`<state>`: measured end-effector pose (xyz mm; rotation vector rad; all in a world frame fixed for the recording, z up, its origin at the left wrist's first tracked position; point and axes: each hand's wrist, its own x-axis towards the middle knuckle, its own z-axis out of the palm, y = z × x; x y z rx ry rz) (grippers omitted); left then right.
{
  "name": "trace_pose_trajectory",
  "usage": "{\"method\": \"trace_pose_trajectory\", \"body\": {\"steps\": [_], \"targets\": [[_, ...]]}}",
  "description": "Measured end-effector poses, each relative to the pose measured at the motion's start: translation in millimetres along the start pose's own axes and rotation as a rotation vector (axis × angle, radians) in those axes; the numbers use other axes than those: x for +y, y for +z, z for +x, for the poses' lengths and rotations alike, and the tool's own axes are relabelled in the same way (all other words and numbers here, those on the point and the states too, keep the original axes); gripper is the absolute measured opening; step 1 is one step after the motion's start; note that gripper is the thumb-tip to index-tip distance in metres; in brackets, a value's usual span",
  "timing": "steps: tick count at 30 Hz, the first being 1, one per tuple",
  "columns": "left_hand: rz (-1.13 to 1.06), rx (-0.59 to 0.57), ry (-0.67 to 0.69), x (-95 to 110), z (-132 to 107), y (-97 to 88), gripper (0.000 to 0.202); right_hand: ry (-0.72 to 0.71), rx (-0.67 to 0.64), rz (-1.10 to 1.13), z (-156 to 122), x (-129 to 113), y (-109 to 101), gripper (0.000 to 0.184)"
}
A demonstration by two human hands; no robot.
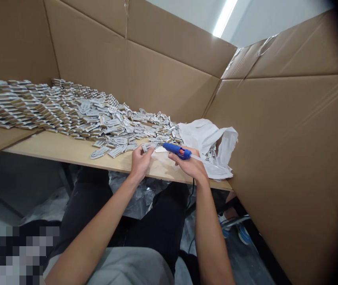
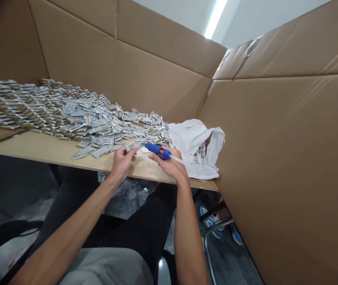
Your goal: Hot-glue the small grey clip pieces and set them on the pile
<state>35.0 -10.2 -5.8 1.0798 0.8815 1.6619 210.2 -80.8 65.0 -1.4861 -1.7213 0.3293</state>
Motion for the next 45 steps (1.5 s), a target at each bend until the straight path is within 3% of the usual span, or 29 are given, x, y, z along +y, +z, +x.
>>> {"method": "trace_pose_trajectory", "body": {"steps": [5, 17, 30, 45], "targets": [[-0.133, -0.064, -0.033, -1.6, 0.6, 0.2, 0.02, -0.017, -0.006, -0.044, 0.8, 1.8, 0.7, 0.041], [-0.062, -0.13, 0.029, 5.4, -3.7, 0.8, 0.022, -0.028, -0.039, -0.007, 1.1, 1.7, 4.0, 0.041], [0.015, -0.175, 0.117, -0.7, -3.1, -1.6, 0.017, -0.075, -0.035, -0.068, 3.9, 2.6, 9.9, 0.035], [0.045, -0.188, 0.129, -1.5, -2.8, -3.3, 0.015, -0.041, -0.029, -0.085, 3.3, 4.2, 10.2, 0.033]]}}
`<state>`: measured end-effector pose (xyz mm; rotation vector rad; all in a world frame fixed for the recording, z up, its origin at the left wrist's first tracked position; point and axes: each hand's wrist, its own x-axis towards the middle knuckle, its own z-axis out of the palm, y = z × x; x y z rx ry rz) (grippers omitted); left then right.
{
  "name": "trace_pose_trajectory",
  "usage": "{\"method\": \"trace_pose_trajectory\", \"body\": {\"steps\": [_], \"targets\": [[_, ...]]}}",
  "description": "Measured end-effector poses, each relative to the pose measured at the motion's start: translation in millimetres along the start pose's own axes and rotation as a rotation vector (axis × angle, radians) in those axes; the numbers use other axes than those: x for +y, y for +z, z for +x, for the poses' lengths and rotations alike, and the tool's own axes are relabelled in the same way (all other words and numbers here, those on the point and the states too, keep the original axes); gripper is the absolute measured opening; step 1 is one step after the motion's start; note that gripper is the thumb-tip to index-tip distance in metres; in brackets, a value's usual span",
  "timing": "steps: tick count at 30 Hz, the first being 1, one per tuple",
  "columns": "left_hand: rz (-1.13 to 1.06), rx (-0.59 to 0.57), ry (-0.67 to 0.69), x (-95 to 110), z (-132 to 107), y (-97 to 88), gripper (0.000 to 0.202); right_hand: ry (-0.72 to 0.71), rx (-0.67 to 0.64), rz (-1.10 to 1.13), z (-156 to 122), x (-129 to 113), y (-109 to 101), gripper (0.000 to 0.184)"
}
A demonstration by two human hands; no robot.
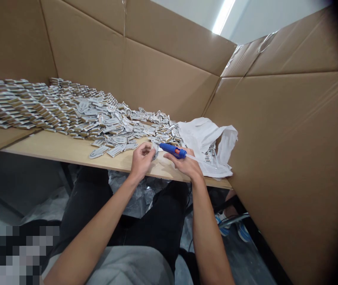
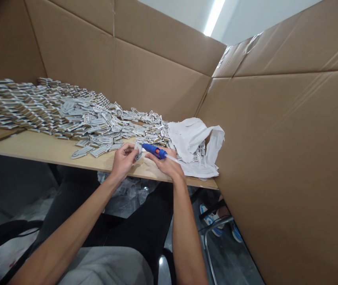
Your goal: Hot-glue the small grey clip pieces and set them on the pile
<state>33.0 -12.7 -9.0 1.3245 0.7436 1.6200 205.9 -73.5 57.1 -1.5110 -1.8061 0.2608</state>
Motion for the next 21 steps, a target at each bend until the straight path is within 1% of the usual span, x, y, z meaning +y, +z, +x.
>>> {"method": "trace_pose_trajectory", "body": {"steps": [7, 10, 15, 18, 21], "targets": [[0.006, -0.008, 0.015, -3.0, 0.6, -0.4, 0.014, 0.004, -0.019, -0.018, 0.0, -3.2, -1.6, 0.035], [0.025, -0.012, 0.036, -3.1, -0.2, -0.4, 0.014, -0.045, -0.043, -0.055, 0.2, -6.2, -1.3, 0.037], [0.092, -0.011, 0.127, 1.6, -3.8, -0.2, 0.017, -0.197, -0.086, -0.208, 0.7, -13.2, -0.2, 0.039], [0.114, -0.016, 0.15, 3.8, -4.9, -0.3, 0.016, -0.211, -0.092, -0.244, 0.5, -15.1, 0.7, 0.039], [0.095, -0.014, 0.117, 1.9, -3.3, -1.0, 0.016, -0.197, -0.093, -0.252, 0.4, -14.7, 3.0, 0.039]]}}
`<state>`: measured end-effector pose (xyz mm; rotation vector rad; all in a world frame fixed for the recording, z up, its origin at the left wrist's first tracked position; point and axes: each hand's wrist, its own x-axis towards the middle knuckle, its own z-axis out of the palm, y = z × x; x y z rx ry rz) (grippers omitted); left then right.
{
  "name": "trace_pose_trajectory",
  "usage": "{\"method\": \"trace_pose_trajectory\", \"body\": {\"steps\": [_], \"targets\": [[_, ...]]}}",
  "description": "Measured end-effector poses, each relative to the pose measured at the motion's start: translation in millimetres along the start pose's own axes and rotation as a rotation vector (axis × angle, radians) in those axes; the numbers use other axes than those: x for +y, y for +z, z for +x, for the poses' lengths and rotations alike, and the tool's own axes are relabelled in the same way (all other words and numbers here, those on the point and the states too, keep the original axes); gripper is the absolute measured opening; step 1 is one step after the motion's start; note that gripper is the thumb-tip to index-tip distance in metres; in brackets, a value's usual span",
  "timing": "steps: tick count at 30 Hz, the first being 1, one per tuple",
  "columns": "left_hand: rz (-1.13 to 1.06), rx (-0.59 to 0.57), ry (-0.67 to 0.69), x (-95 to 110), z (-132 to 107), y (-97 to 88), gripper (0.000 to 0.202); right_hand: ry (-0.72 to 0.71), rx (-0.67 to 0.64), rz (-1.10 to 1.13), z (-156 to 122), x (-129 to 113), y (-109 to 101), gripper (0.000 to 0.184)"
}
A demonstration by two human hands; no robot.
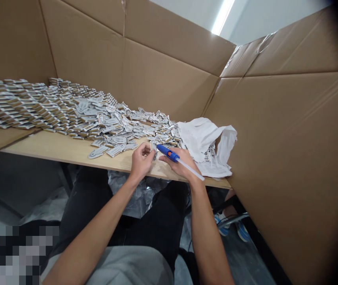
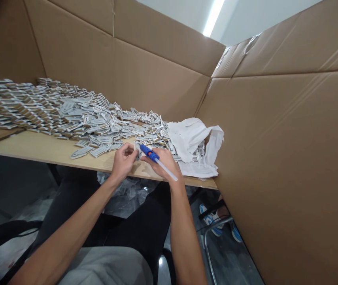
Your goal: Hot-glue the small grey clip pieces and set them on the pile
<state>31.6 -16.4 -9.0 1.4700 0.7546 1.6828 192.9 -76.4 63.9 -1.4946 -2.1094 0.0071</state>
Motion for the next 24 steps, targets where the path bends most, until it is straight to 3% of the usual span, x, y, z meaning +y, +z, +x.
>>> {"method": "trace_pose_trajectory", "body": {"steps": [4, 10, 13, 18, 21, 24], "targets": [[-0.032, 0.021, -0.063, -5.5, 2.6, -0.8, 0.02, -0.007, 0.02, -0.025, 1.2, -1.9, 5.6, 0.037], [-0.012, 0.105, -0.129, -2.1, 2.5, -1.1, 0.015, -0.021, 0.363, 0.031, 0.8, -10.5, 4.1, 0.038], [0.015, 0.167, -0.174, 3.1, 8.4, -10.9, 0.012, -0.003, 0.426, 0.081, -2.4, -8.6, -4.5, 0.04], [0.196, 0.295, -0.149, 14.7, 41.0, -59.8, 0.017, 0.09, 0.457, 0.097, -7.5, 6.3, -16.5, 0.043], [0.477, 0.363, -0.043, 29.1, 74.0, -94.3, 0.015, 0.128, 0.474, 0.078, -9.2, 13.5, -19.6, 0.045], [0.806, 0.342, 0.013, 44.5, 114.7, -118.1, 0.009, 0.141, 0.479, 0.078, -9.7, 15.1, -20.4, 0.044]]}}
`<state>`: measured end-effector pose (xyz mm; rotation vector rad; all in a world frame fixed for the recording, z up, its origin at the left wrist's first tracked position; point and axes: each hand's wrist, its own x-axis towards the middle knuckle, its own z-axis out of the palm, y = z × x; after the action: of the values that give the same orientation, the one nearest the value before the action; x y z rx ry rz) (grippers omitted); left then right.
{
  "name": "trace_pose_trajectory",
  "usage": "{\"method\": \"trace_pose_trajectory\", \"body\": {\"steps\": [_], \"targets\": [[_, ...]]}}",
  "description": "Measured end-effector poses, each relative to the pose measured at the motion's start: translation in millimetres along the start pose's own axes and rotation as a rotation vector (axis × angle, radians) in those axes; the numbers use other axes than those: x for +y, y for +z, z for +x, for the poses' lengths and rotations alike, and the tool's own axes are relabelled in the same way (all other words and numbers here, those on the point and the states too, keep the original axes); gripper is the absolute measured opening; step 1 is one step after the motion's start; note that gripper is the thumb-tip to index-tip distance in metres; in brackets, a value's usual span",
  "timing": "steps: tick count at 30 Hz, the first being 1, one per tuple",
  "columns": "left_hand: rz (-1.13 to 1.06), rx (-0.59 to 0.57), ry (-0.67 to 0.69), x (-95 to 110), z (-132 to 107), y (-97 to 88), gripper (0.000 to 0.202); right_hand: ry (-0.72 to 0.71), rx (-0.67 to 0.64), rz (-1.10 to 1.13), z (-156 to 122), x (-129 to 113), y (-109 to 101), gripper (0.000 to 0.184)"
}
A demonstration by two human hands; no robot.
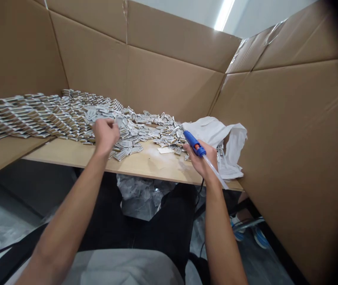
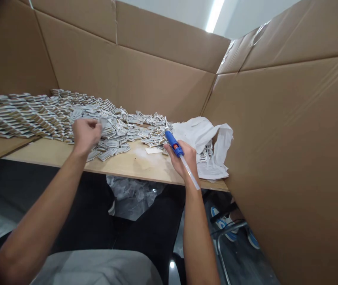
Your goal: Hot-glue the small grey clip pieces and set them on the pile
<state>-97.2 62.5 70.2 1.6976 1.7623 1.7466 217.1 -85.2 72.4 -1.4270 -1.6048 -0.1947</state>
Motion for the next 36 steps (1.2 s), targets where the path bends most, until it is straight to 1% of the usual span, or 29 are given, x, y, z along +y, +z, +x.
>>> {"method": "trace_pose_trajectory", "body": {"steps": [1, 3, 5, 7, 9, 11, 13, 14, 15, 17, 18, 19, 21, 23, 25, 26, 30, 33, 35, 36], "targets": [[0.098, 0.0, 0.013, 0.5, 15.4, -1.6, 0.008, 0.001, 0.0, 0.007, 0.0, -0.4, 0.1, 0.045], [0.243, -0.037, 0.036, 0.8, 42.8, -1.3, 0.009, 0.001, -0.004, 0.028, 0.1, -1.9, 0.6, 0.045], [0.355, -0.081, 0.053, -0.6, 62.9, 1.3, 0.014, -0.006, -0.01, 0.039, 0.3, -3.4, 0.9, 0.045], [0.425, -0.123, 0.073, -2.4, 72.6, 3.3, 0.017, -0.017, -0.018, 0.039, 0.5, -4.2, 0.9, 0.044], [0.447, -0.133, 0.102, -1.7, 70.6, 4.0, 0.022, -0.014, -0.026, 0.04, 0.9, -3.4, 0.9, 0.044], [0.429, -0.044, 0.185, 3.1, 57.3, 5.4, 0.03, 0.003, -0.039, 0.045, 1.4, 0.0, 2.1, 0.044], [0.375, 0.068, 0.308, 10.7, 35.0, 10.4, 0.035, 0.019, -0.071, 0.031, 1.5, 6.3, 5.9, 0.042], [0.333, 0.069, 0.347, 14.4, 21.1, 14.8, 0.033, 0.025, -0.1, 0.012, 1.4, 10.3, 8.8, 0.04], [0.282, 0.0, 0.373, 17.4, 5.9, 20.2, 0.029, 0.031, -0.135, -0.017, 1.1, 14.6, 12.2, 0.036], [0.185, -0.271, 0.416, 19.8, -27.2, 32.9, 0.019, 0.058, -0.224, -0.09, 0.2, 22.8, 19.6, 0.021], [0.159, -0.384, 0.448, 19.1, -44.1, 39.2, 0.018, 0.077, -0.275, -0.129, -0.4, 26.2, 23.0, 0.014], [0.157, -0.465, 0.478, 17.4, -60.5, 45.0, 0.019, 0.097, -0.321, -0.172, -0.9, 29.0, 26.0, 0.013], [0.176, -0.54, 0.494, 12.9, -89.2, 53.7, 0.021, 0.132, -0.417, -0.24, -1.8, 32.6, 30.4, 0.018], [0.191, -0.574, 0.5, 9.4, -109.1, 58.9, 0.024, 0.146, -0.509, -0.28, -2.6, 34.4, 33.6, 0.017], [0.203, -0.602, 0.515, 9.2, -118.6, 62.2, 0.026, 0.153, -0.568, -0.295, -3.3, 35.3, 36.6, 0.015], [0.216, -0.618, 0.527, 10.4, -119.9, 63.9, 0.026, 0.161, -0.573, -0.301, -3.7, 35.7, 38.4, 0.014], [0.28, -0.65, 0.539, 23.7, -113.5, 76.3, 0.026, 0.206, -0.516, -0.312, -4.2, 37.0, 43.7, 0.017], [0.2, -0.635, 0.545, 39.3, -108.9, 96.3, 0.024, 0.245, -0.465, -0.328, -3.3, 39.4, 40.7, 0.019], [0.109, -0.658, 0.539, 50.2, -108.8, 114.7, 0.022, 0.272, -0.447, -0.333, -2.8, 42.7, 34.3, 0.017], [0.068, -0.68, 0.512, 55.4, -109.5, 124.6, 0.022, 0.277, -0.46, -0.332, -2.8, 44.7, 30.3, 0.016]]}}
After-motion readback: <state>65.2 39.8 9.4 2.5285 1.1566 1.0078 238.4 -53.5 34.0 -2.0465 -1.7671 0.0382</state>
